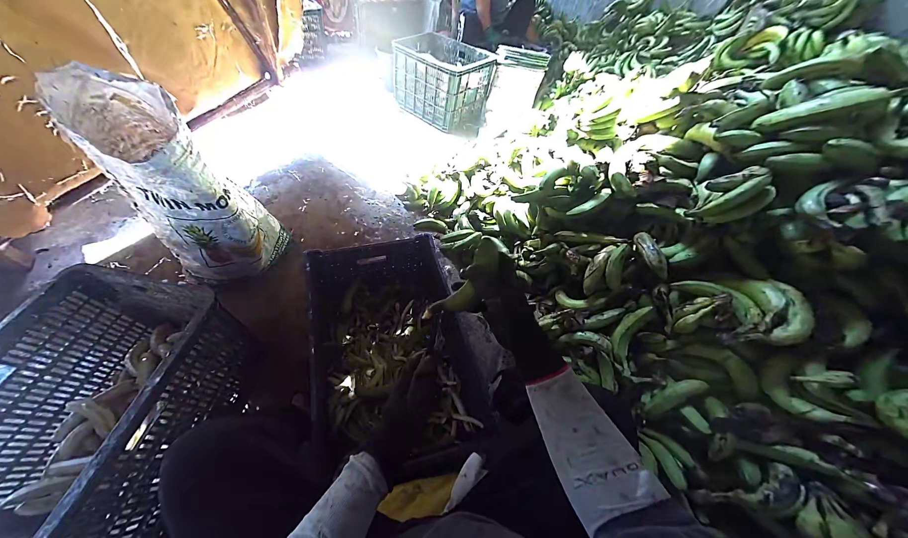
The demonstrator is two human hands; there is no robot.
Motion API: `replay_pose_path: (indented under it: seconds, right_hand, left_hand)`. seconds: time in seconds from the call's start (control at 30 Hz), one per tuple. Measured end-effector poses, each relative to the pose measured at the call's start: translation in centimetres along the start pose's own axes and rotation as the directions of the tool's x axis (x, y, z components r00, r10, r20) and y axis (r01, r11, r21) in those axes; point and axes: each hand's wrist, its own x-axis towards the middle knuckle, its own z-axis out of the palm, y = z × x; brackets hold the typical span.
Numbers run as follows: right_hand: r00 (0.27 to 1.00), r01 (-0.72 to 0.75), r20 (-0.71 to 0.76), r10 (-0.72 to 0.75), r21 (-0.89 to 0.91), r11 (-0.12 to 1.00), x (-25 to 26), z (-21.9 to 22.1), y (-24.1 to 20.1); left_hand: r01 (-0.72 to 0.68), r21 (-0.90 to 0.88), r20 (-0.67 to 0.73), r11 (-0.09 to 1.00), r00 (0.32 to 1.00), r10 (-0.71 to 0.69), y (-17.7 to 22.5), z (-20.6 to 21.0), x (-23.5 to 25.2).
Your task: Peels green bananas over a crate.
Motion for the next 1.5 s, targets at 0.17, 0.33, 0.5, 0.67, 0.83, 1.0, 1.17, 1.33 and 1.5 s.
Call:
replay_pose_path:
  seconds: [0.17, 0.33, 0.5, 0.67, 0.83, 1.0, 1.17, 1.33, 1.5]
  right_hand:
    - [0.989, 0.141, -0.014, -0.147, -0.212, 0.967, -1.1, 1.8, 0.3]
    - [0.971, 0.237, 0.016, -0.237, -0.020, 0.971, -1.4, 2.6, -0.7]
    - [0.965, 0.033, 0.238, -0.113, 0.318, 0.947, 1.1, 0.5, -2.0]
    - [0.966, 0.208, 0.156, -0.205, -0.003, 0.978, 1.6, -0.3, 0.1]
    - [0.997, 0.081, 0.004, -0.083, 0.172, 0.982, 2.1, 1.7, 1.9]
    - [0.992, 0.052, 0.100, -0.081, 0.260, 0.964, 1.2, 3.0, 3.5]
    - [0.913, -0.321, 0.379, 0.151, 0.440, 0.839, -0.4, 3.7, 5.0]
    - [0.860, -0.379, 0.496, 0.121, 0.460, 0.803, -0.9, 3.2, 5.0]
    - [0.959, 0.181, 0.187, -0.213, 0.176, 0.968, 0.8, 3.0, 3.6]
  left_hand:
    - [-0.253, -0.225, -0.033, 0.941, 0.967, 0.252, 1.7, 0.6, 1.4]
    - [-0.218, -0.283, -0.081, 0.934, 0.976, 0.203, 4.0, 1.2, 1.7]
    - [0.320, -0.078, 0.125, 0.944, 0.943, -0.309, -0.2, -0.6, 0.6]
    - [0.013, 0.288, 0.032, 0.958, 0.999, -0.023, 5.9, -2.4, 2.7]
    - [-0.037, 0.639, 0.080, 0.768, 0.997, -0.019, 9.7, -4.2, 3.7]
    - [-0.099, 0.664, 0.081, 0.741, 0.995, 0.061, 8.3, -5.3, 5.2]
    - [-0.021, 0.847, -0.068, 0.532, 0.987, 0.147, 6.8, -7.1, 7.4]
    - [-0.025, 0.723, -0.238, 0.691, 0.929, 0.282, 5.7, -9.2, 7.4]
    - [-0.089, 0.658, -0.162, 0.748, 0.953, 0.256, 7.5, -7.3, 6.4]
